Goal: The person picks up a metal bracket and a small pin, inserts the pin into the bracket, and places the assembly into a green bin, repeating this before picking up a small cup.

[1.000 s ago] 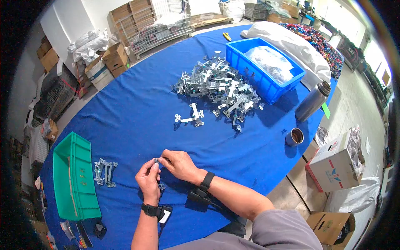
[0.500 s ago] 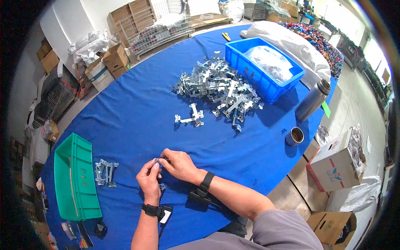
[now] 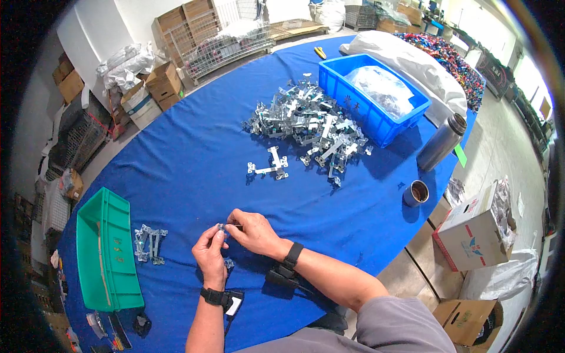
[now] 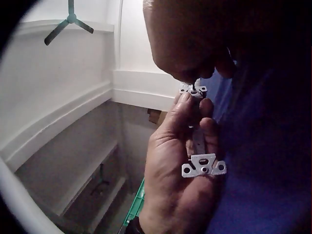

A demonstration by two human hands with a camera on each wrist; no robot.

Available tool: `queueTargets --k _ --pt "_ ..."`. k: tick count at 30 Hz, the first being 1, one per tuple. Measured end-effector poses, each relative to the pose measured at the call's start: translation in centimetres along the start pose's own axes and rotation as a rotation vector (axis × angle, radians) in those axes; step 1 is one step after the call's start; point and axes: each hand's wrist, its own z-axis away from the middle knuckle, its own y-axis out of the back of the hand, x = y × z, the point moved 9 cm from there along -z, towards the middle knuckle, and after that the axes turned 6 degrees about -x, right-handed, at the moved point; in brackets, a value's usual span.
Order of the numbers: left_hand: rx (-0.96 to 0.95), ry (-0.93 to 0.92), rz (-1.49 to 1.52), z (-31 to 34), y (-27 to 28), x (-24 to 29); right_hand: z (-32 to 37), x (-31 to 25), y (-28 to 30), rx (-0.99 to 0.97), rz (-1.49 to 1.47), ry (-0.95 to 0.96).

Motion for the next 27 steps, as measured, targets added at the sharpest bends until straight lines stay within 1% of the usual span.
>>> queueTargets --k 2,4,5,7,8,10,14,16,17,20,22,23,25,26,27 --pt "0.004 0.002 -0.007 0.0 0.2 -0.1 0.1 -0.1 0.1 0.022 -0.007 0.034" --pt "0.009 0.002 -0.013 0.0 0.2 -0.1 0.0 0.5 -0.6 -0.077 0.045 -0.029" --pt "0.022 0.010 -0.022 0.0 0.3 0.0 -0.1 0.5 -0.5 -0.079 0.045 -0.027" --pt "0.037 0.018 -0.032 0.1 0.3 0.2 -0.2 1.1 -1.1 -0.144 0.145 -0.107" --pt "0.043 0.023 -0.026 0.2 0.2 0.2 -0.1 1.0 -1.1 -0.145 0.144 -0.108" --pt "0.048 0.032 -0.022 0.3 0.3 0.1 0.1 -0.5 0.1 0.016 0.050 0.034" --pt "0.038 0.006 0.011 0.1 0.1 0.3 -0.1 -0.7 0.1 0.016 0.058 0.065" --pt "0.043 0.003 0.023 0.1 0.2 0.3 0.0 0.3 -0.7 -0.121 0.105 -0.049" --pt "0.039 0.015 0.014 0.1 0.3 0.1 0.0 0.4 -0.8 -0.124 0.104 -0.050" --pt "0.030 0.027 0.018 0.2 0.1 0.1 0.0 0.7 -1.0 -0.107 0.153 -0.069" --pt "0.025 0.020 0.033 0.1 0.1 0.1 0.1 -0.8 0.4 0.101 -0.007 0.094" --pt "0.025 0.016 0.034 0.1 0.2 0.0 0.1 -0.9 0.6 0.101 -0.007 0.096" --pt "0.027 0.011 0.034 0.0 0.3 -0.3 0.1 -0.2 -0.3 -0.060 0.069 -0.014" --pt "0.019 0.004 0.025 0.0 0.3 -0.3 0.0 0.0 -0.3 -0.059 0.068 -0.014" --pt "0.011 -0.003 0.015 0.0 0.3 -0.2 0.0 0.5 -0.7 -0.099 0.125 -0.043"
